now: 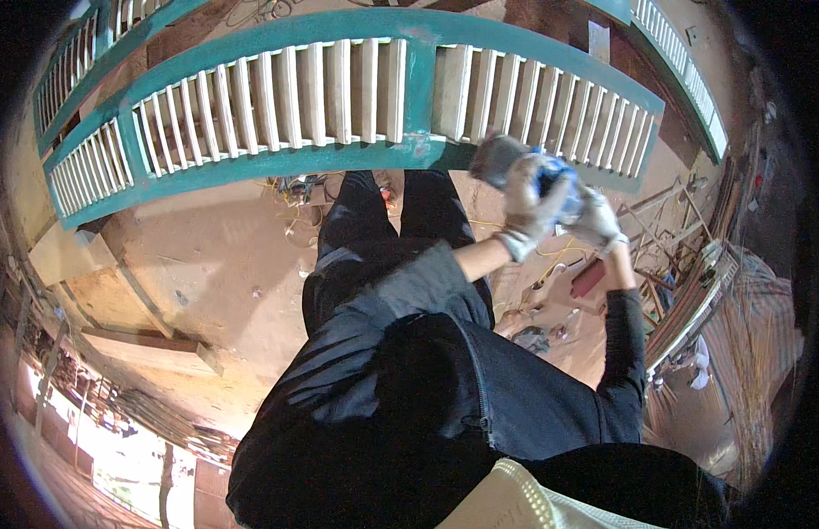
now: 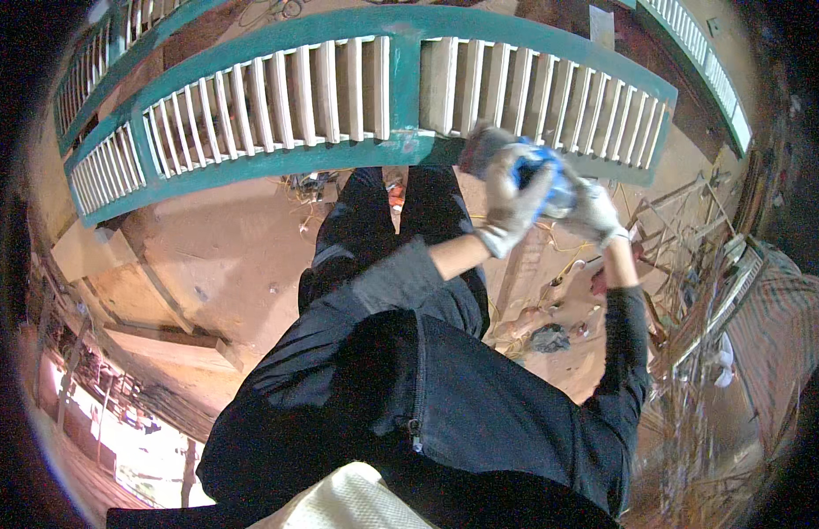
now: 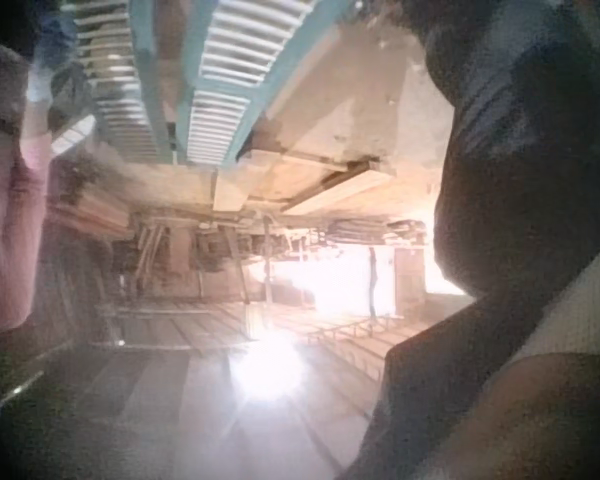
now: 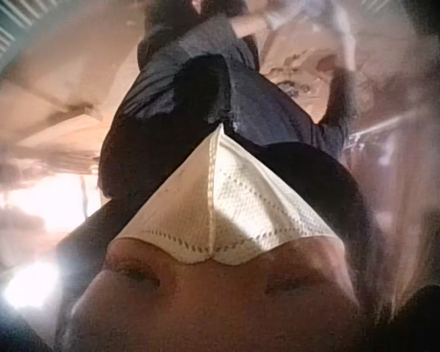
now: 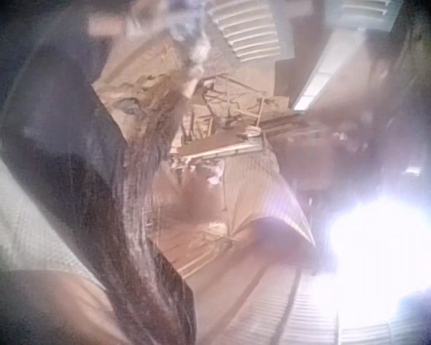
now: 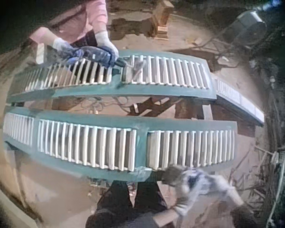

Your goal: The person uses an electric sander to smooth the surface of a green wooden slatted frame. They move the sander along the frame's edges and slats, then set the tool down on the floor.

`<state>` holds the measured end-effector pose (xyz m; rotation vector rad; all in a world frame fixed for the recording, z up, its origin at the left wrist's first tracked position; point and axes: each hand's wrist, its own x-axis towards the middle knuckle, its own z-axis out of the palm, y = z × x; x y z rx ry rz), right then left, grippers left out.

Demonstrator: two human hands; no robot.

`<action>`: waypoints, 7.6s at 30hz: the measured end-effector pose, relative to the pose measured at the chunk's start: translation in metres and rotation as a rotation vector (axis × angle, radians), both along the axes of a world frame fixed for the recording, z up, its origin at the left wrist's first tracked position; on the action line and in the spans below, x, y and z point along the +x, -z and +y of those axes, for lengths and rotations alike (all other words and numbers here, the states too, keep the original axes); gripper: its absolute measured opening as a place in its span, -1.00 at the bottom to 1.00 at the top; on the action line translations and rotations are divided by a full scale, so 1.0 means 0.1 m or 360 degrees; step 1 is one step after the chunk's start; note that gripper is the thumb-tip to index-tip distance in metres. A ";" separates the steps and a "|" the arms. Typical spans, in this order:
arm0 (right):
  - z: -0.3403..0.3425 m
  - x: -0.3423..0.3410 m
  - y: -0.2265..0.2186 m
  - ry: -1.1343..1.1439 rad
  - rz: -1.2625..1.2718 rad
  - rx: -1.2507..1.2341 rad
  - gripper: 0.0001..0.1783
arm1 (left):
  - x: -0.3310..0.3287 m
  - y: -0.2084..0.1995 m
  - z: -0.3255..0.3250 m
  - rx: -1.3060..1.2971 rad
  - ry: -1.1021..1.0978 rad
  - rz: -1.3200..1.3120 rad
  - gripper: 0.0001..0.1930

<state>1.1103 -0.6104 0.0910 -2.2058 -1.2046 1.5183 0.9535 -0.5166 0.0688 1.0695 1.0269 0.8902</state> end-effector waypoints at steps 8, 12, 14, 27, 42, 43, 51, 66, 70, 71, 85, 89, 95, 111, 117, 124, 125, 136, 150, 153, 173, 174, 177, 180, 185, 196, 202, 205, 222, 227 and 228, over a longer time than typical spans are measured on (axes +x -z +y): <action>0.87 -1.61 0.14 -0.0736 -0.0351 0.0218 -0.12 | -1.79 0.28 0.32 0.0107 -0.0013 0.0284 -0.90; 1.28 -2.18 0.22 -0.0692 -0.0260 0.0457 -0.25 | -2.44 0.43 0.68 -0.0248 -0.0259 0.0077 -0.91; 1.54 -2.40 0.05 -0.0685 -0.0182 0.0270 -0.33 | -2.69 0.47 0.89 -0.0335 -0.0312 -0.0030 -0.92; 0.86 -1.13 0.11 -0.0686 -0.0195 0.0274 -0.22 | -1.45 0.51 0.38 -0.0461 -0.0150 -0.0086 -0.80; -0.78 0.70 0.03 -0.0575 -0.0754 0.0888 -0.09 | 1.30 0.25 -1.16 0.0019 -0.0280 0.0207 -0.86; -0.78 0.67 0.09 -0.0574 -0.0751 0.0916 -0.10 | 1.28 0.24 -1.19 0.0025 -0.0261 0.0276 -0.84; -0.02 -0.35 0.20 -0.0583 -0.0635 0.1050 -0.07 | 0.11 0.14 -0.42 -0.0167 -0.0176 0.0349 -0.83; 1.03 -1.88 0.29 -0.0707 -0.0342 0.1183 -0.47 | -1.76 0.67 0.60 -0.0403 -0.0447 0.0089 -0.80; 0.44 -1.04 0.27 -0.0644 -0.0454 0.1070 -0.10 | -0.72 0.55 -0.04 -0.0338 -0.0421 0.0223 -0.83; 0.29 -0.79 0.26 -0.0627 -0.0517 0.1065 -0.10 | -0.38 0.43 -0.21 -0.0296 -0.0423 0.0163 -0.84; -0.52 0.67 0.24 -0.0663 -0.0733 0.0963 -0.21 | 1.18 0.30 -1.08 -0.0076 -0.0357 0.0346 -0.83; -0.10 -0.03 0.23 -0.0616 -0.0542 0.1008 -0.24 | 0.47 0.30 -0.67 -0.0126 -0.0436 0.0156 -0.85; 0.64 -1.22 0.20 -0.0745 -0.0362 0.1008 -0.09 | -0.85 0.65 -0.02 -0.0269 -0.0576 0.0311 -0.85; -0.27 0.28 0.13 -0.0666 -0.0578 0.1037 -0.25 | 0.69 0.33 -0.81 0.0053 -0.0269 0.0427 -0.83; -0.78 1.08 0.12 -0.0626 -0.0659 0.0931 -0.20 | 1.62 0.24 -1.35 0.0035 -0.0334 0.0333 -0.88; -0.45 0.55 0.10 -0.0711 -0.0674 0.1064 -0.18 | 0.99 0.19 -1.00 0.0102 -0.0343 0.0238 -0.86; -0.36 0.39 0.14 -0.0719 -0.0612 0.1054 -0.16 | 0.81 0.26 -0.88 0.0218 -0.0367 0.0294 -0.87; 0.64 -1.36 0.29 -0.0638 -0.0483 0.1220 -0.26 | -1.10 0.51 0.13 -0.0175 -0.0224 0.0394 -0.77; -0.47 0.26 0.09 -0.0503 -0.0460 0.1090 -0.16 | 0.65 0.53 -1.02 0.0142 -0.0235 0.0543 -0.89; -0.84 0.79 0.07 -0.0527 -0.0479 0.1023 -0.19 | 1.23 0.42 -1.37 0.0176 -0.0194 0.0431 -0.86; 0.05 -0.10 0.09 -0.0659 -0.0425 0.0967 -0.13 | 0.30 0.49 -0.58 -0.0308 -0.0432 0.0227 -0.85; 0.18 -0.28 0.05 -0.0671 -0.0389 0.0927 -0.15 | 0.07 0.57 -0.47 -0.0399 -0.0491 0.0170 -0.83; 0.45 -0.74 0.16 -0.0677 -0.0257 0.1063 -0.22 | -0.40 0.37 -0.10 -0.0423 -0.0513 0.0195 -0.76; 0.72 -1.09 0.17 -0.0687 -0.0042 0.1038 -0.33 | -1.01 0.65 0.14 -0.0214 -0.0447 0.0202 -0.82; 0.55 -0.94 0.27 -0.0649 -0.0247 0.1080 -0.26 | -0.82 0.62 0.07 -0.0485 -0.0424 0.0012 -0.84; -0.96 1.39 0.07 -0.0651 -0.0535 0.1071 -0.27 | 1.74 0.63 -1.56 -0.0103 -0.0297 0.0350 -0.85; -1.61 2.32 0.15 -0.0559 -0.0629 0.1071 -0.20 | 2.78 0.23 -2.05 -0.0018 -0.0143 0.0249 -0.87; -1.78 2.55 0.10 -0.0587 -0.0682 0.0993 -0.11 | 3.06 0.32 -2.23 -0.0072 -0.0143 0.0140 -0.89; -0.27 0.22 0.12 -0.0563 -0.0371 0.1062 -0.26 | 0.39 0.50 -1.34 -0.0313 -0.0618 0.0165 -0.61; 0.38 -0.74 0.05 -0.0759 -0.0411 0.0722 -0.32 | -0.56 0.73 -1.73 -0.0710 0.0284 0.1096 -0.46; 0.49 -0.88 0.09 -0.0824 -0.0360 0.0638 -0.33 | -0.56 0.78 -1.69 -0.0827 0.0316 0.0827 -0.50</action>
